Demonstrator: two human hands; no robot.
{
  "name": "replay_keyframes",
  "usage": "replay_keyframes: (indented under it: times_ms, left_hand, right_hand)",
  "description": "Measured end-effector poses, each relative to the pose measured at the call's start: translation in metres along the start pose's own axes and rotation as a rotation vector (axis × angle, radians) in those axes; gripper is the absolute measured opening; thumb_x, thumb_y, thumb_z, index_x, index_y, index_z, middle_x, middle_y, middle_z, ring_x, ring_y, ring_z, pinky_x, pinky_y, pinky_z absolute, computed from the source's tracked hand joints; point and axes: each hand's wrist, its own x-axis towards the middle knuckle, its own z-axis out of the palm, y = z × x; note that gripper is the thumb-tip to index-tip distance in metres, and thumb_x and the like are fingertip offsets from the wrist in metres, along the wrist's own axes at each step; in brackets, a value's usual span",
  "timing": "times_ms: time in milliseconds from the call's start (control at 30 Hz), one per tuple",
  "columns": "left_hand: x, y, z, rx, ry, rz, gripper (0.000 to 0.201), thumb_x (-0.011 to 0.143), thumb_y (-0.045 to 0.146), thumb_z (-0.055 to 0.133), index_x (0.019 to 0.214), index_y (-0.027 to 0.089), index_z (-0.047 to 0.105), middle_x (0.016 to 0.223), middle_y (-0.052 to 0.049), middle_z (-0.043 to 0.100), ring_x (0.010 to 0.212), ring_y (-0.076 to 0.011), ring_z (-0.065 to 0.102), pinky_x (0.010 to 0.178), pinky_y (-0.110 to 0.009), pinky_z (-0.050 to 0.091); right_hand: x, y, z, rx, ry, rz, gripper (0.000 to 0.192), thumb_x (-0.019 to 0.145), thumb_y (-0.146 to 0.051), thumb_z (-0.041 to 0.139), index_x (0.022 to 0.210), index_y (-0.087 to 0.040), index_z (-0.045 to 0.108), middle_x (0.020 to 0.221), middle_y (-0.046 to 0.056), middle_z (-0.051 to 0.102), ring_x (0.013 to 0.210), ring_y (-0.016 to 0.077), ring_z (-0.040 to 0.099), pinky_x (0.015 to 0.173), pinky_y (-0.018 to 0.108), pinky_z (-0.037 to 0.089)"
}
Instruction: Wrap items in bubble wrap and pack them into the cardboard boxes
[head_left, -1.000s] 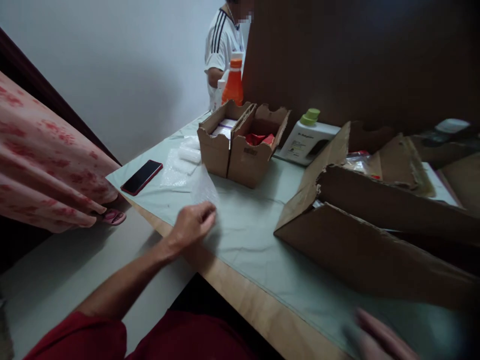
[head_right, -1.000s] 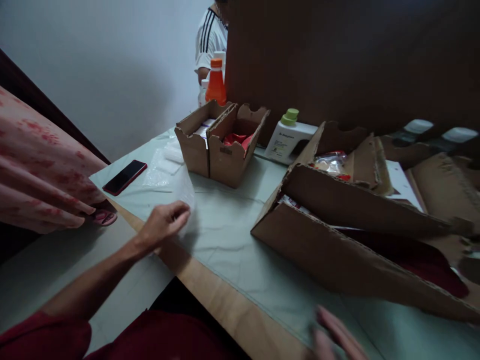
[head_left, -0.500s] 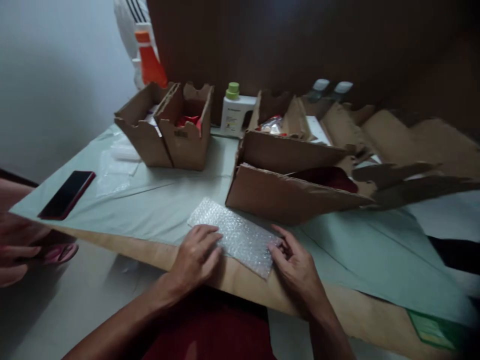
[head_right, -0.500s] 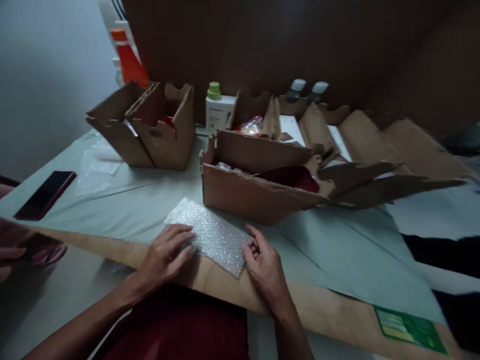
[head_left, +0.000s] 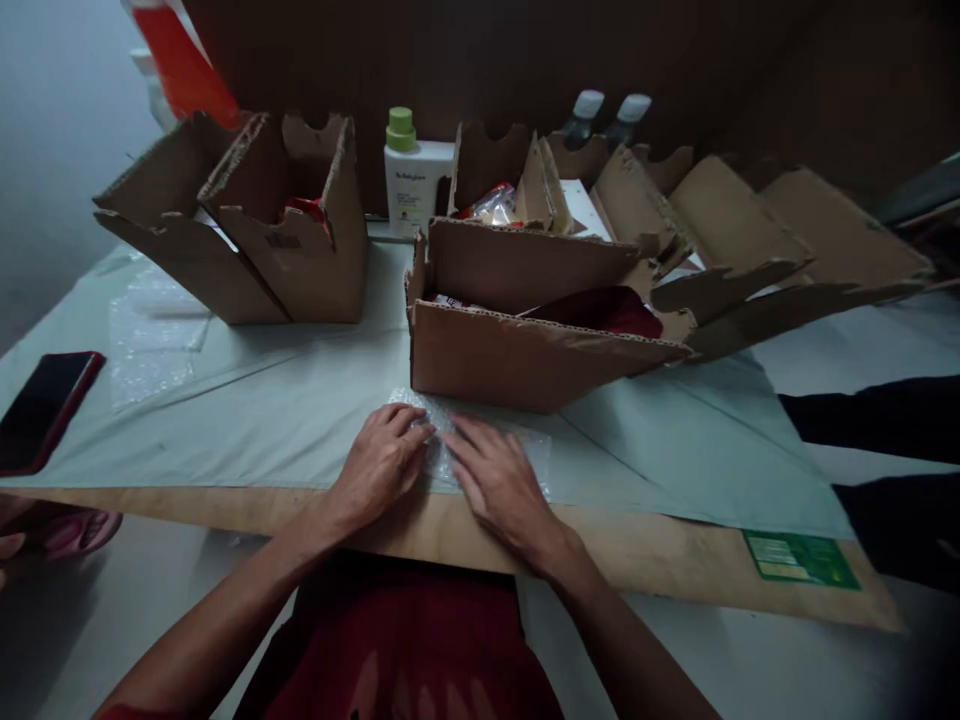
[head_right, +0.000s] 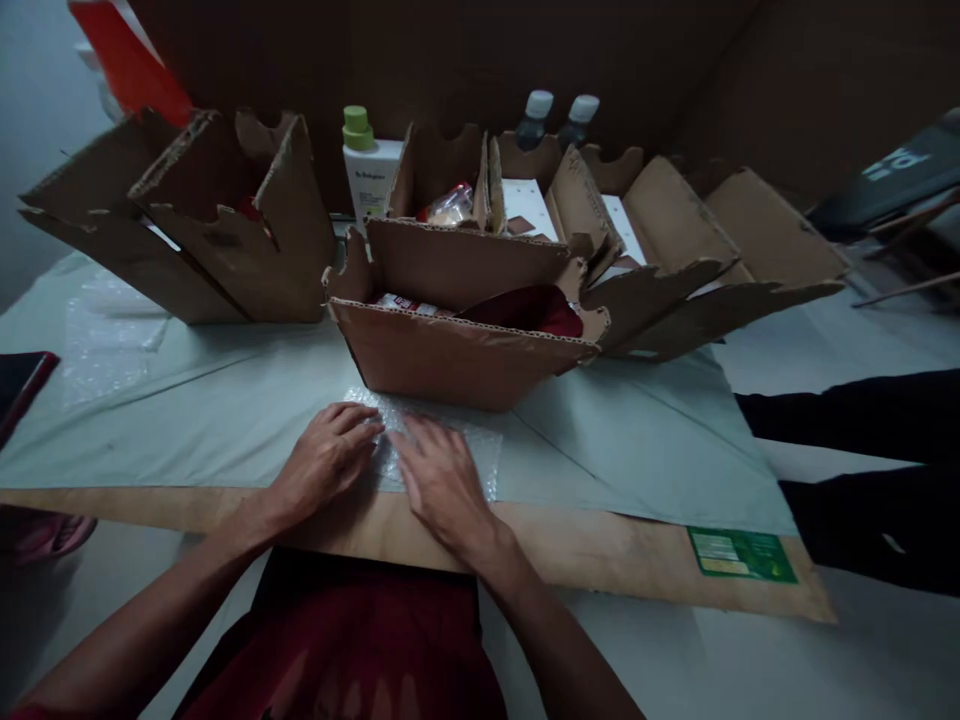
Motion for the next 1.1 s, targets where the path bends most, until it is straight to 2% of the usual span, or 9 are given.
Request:
replay_keyframes:
  times_ms: [133, 267, 367, 467, 567, 700, 833, 967, 1100]
  left_hand:
    - [-0.002, -0.006, 0.006, -0.012, -0.089, -0.027, 0.025, 0.099, 0.018, 0.052, 0.115, 0.020, 0.071, 0.124, -0.012, 0.070, 0.114, -0.0291, 0.060, 0.095, -0.049, 0.054]
    - [-0.006, -0.013, 0.005, -0.076, -0.107, -0.026, 0.025, 0.099, 0.021, 0.055, 0.119, 0.021, 0.070, 0.129, -0.011, 0.068, 0.117, -0.0288, 0.059, 0.097, -0.049, 0.053]
    - [-0.009, -0.018, 0.003, -0.093, -0.114, -0.016, 0.025, 0.099, 0.021, 0.054, 0.119, 0.021, 0.069, 0.128, -0.011, 0.068, 0.116, -0.0280, 0.059, 0.098, -0.048, 0.053]
    - [-0.013, -0.017, -0.001, -0.054, -0.038, -0.024, 0.026, 0.098, 0.024, 0.055, 0.121, 0.021, 0.068, 0.134, -0.012, 0.065, 0.125, -0.0295, 0.056, 0.104, -0.051, 0.051]
    - [-0.012, -0.005, -0.002, 0.008, 0.024, 0.039, 0.031, 0.098, 0.022, 0.053, 0.127, 0.020, 0.065, 0.146, -0.013, 0.058, 0.141, -0.0314, 0.046, 0.113, -0.053, 0.045]
    - [-0.002, 0.017, 0.010, 0.067, -0.166, 0.121, 0.049, 0.102, 0.028, 0.049, 0.148, 0.013, 0.050, 0.158, -0.018, 0.049, 0.152, -0.0327, 0.036, 0.123, -0.054, 0.032]
    - [-0.005, 0.009, 0.012, 0.112, -0.338, 0.075, 0.064, 0.103, 0.043, 0.048, 0.157, 0.010, 0.038, 0.165, -0.018, 0.038, 0.156, -0.0348, 0.030, 0.127, -0.058, 0.023]
    - [-0.020, -0.011, -0.002, 0.067, -0.328, 0.095, 0.055, 0.103, 0.038, 0.049, 0.154, 0.018, 0.044, 0.166, -0.013, 0.038, 0.157, -0.0328, 0.028, 0.127, -0.055, 0.027]
    - [-0.020, -0.015, -0.007, 0.027, -0.265, 0.095, 0.052, 0.097, 0.039, 0.058, 0.145, 0.017, 0.054, 0.160, -0.016, 0.047, 0.153, -0.0353, 0.036, 0.123, -0.059, 0.033]
  right_hand:
    - [-0.019, 0.017, 0.005, 0.002, -0.087, -0.035, 0.041, 0.102, -0.025, 0.049, 0.141, -0.024, 0.061, 0.149, 0.010, 0.060, 0.137, 0.0277, 0.054, 0.108, 0.049, 0.046]
    - [-0.081, 0.065, -0.013, -0.109, 0.045, 0.151, 0.039, 0.104, -0.030, 0.044, 0.136, -0.025, 0.065, 0.143, 0.010, 0.065, 0.132, 0.0288, 0.058, 0.103, 0.049, 0.045]
    - [-0.105, 0.083, -0.030, -0.175, 0.170, 0.248, 0.034, 0.104, -0.033, 0.046, 0.122, -0.022, 0.072, 0.130, 0.010, 0.072, 0.123, 0.0297, 0.064, 0.099, 0.047, 0.047]
    - [-0.090, 0.076, -0.037, -0.162, 0.204, 0.202, 0.030, 0.104, -0.031, 0.048, 0.118, -0.020, 0.073, 0.124, 0.010, 0.074, 0.118, 0.0287, 0.066, 0.097, 0.046, 0.049]
    - [-0.052, 0.052, -0.029, -0.067, 0.093, 0.037, 0.035, 0.106, -0.030, 0.045, 0.133, -0.021, 0.065, 0.137, 0.009, 0.069, 0.129, 0.0266, 0.061, 0.102, 0.045, 0.049]
    - [-0.017, 0.019, -0.006, -0.001, -0.070, -0.121, 0.047, 0.104, -0.034, 0.048, 0.148, -0.016, 0.052, 0.152, 0.014, 0.057, 0.144, 0.0275, 0.048, 0.115, 0.049, 0.043]
    - [-0.035, 0.024, 0.001, -0.047, -0.120, -0.142, 0.061, 0.100, -0.040, 0.057, 0.152, -0.011, 0.046, 0.158, 0.017, 0.049, 0.147, 0.0314, 0.045, 0.120, 0.053, 0.039]
    - [-0.078, 0.052, -0.009, -0.109, -0.029, -0.067, 0.054, 0.101, -0.033, 0.055, 0.151, -0.014, 0.049, 0.153, 0.018, 0.055, 0.142, 0.0319, 0.050, 0.113, 0.053, 0.046]
    - [-0.089, 0.056, -0.023, -0.096, 0.157, -0.151, 0.032, 0.099, -0.014, 0.054, 0.126, -0.016, 0.069, 0.128, 0.014, 0.074, 0.122, 0.0272, 0.067, 0.105, 0.047, 0.051]
